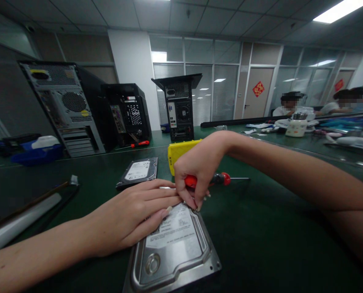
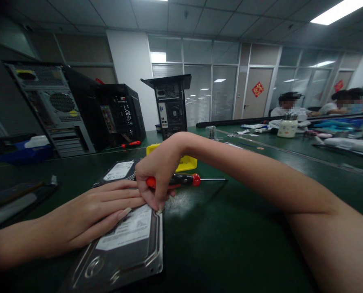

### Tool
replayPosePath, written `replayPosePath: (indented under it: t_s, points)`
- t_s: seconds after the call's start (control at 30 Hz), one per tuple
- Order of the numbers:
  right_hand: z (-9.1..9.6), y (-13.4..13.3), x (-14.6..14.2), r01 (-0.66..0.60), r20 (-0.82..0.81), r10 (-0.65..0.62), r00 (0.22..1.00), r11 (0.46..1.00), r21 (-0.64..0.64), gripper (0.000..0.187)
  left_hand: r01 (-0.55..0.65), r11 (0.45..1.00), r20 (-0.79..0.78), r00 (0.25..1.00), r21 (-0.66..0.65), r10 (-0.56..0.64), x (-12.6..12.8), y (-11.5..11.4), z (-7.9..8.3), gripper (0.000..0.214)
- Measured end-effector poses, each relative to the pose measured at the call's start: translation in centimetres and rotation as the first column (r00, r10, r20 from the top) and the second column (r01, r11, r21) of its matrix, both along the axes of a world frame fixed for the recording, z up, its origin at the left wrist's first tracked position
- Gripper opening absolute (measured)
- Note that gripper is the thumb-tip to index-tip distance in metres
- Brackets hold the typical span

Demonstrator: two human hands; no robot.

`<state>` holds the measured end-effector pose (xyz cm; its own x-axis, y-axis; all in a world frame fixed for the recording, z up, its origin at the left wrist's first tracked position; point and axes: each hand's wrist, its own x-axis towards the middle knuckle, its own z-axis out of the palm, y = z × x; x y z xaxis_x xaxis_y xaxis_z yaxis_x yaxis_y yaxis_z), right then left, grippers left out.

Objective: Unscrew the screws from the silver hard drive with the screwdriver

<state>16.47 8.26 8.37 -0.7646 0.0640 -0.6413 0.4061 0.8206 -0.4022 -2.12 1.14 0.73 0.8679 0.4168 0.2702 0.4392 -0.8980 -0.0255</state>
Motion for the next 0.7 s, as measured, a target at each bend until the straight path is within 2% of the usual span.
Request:
replayPosePath:
  t_s: [0.43, 0.7]
  points:
    - [0.11, -0.01, -0.04, 0.004, 0.010, -0.004, 1.000, 1.000, 0.027, 0.045, 0.007, 1.000, 0.014, 1.000, 0.022, -0.007, 0.00, 0.02, -0.01, 0.036]
    - [-0.03, 0.09, 0.11, -0.005, -0.013, 0.005, 1.000, 1.000, 0.026, 0.050, 0.003, 1.000, -0.038, 0.999, 0.025, -0.002, 0.03, 0.06, 0.21, 0.037]
